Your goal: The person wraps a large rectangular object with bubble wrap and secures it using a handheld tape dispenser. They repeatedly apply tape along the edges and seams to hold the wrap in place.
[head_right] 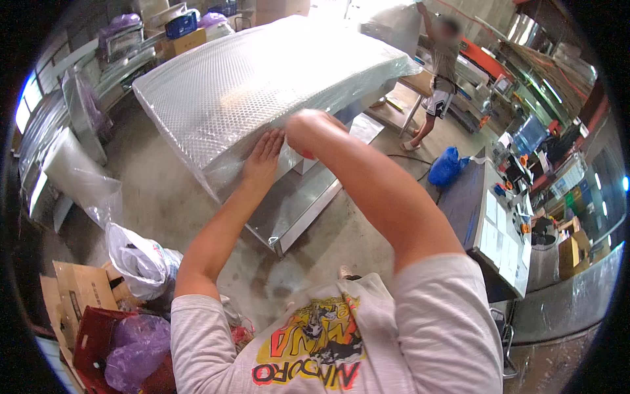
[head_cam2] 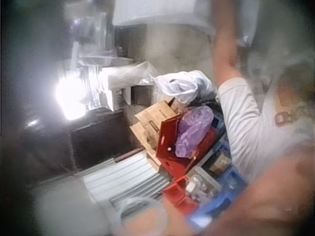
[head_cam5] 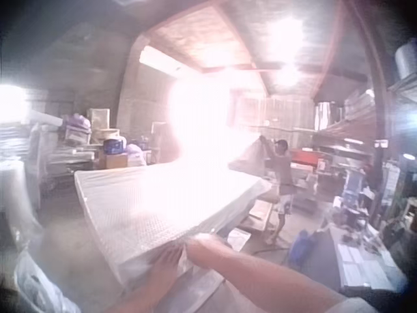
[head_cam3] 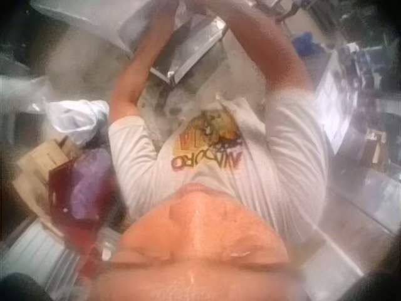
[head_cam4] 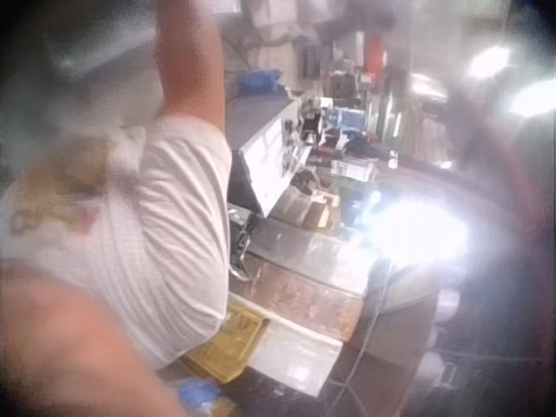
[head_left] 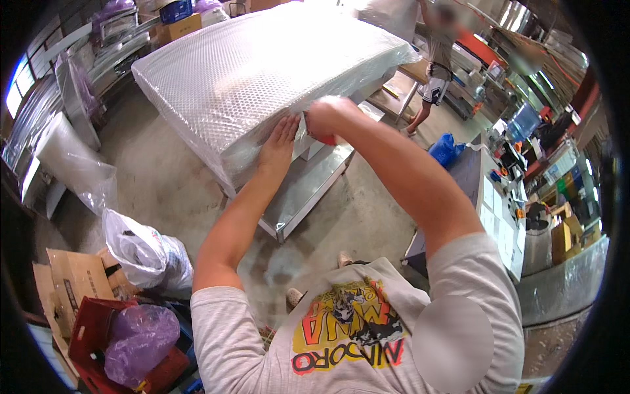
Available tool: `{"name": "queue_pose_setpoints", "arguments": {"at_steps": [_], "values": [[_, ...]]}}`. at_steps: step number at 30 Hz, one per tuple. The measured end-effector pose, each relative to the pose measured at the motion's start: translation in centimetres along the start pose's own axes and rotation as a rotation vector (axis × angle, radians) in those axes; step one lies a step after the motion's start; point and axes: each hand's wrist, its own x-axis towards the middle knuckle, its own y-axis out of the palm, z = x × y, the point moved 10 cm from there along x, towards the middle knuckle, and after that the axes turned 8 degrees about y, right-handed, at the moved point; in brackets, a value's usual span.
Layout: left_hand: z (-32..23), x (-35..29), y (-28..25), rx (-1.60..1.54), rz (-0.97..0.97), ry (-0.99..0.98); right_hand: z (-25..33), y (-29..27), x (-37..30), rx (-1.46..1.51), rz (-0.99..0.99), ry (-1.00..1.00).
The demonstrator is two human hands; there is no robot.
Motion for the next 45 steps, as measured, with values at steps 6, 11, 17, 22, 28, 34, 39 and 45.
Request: {"name": "queue_pose_setpoints", "arguments": {"at_steps": [6,11,17,22,28,34,39,45], "values": [[1.0,-0.6,-2.5,0.03,0.043,0.053,-3.6,7.2,-4.5,0.584,-0.27,0.254],[1.2,0.9,-1.8,-0.094,0.037,0.0,-3.4,6.0,-2.5,0.533,-0.2,0.313],[0.8,1.0,-1.8,0.008,0.013,-0.049,-1.6,4.5,-3.6,0.413,-0.17,0.161],[0.7,1.4,-1.6,-0.045,-0.041,-0.086,-0.6,2.3,-3.2,0.252,-0.197,0.212],[0.6,2.0,-1.0,-0.13,-0.118,-0.126,3.3,1.4,-3.8,0.124,-0.176,0.063],[1.4,1.5,-0.5,-0.915,-0.341,-0.214,5.6,1.6,-0.4,0.257,0.114,0.2],[2.8,0.2,1.5,-2.092,-0.737,-0.294,5.7,1.1,2.2,0.291,0.21,0.44],[2.3,0.3,2.8,-2.037,-0.764,-0.363,5.8,1.6,3.4,0.307,0.194,0.391]]}}
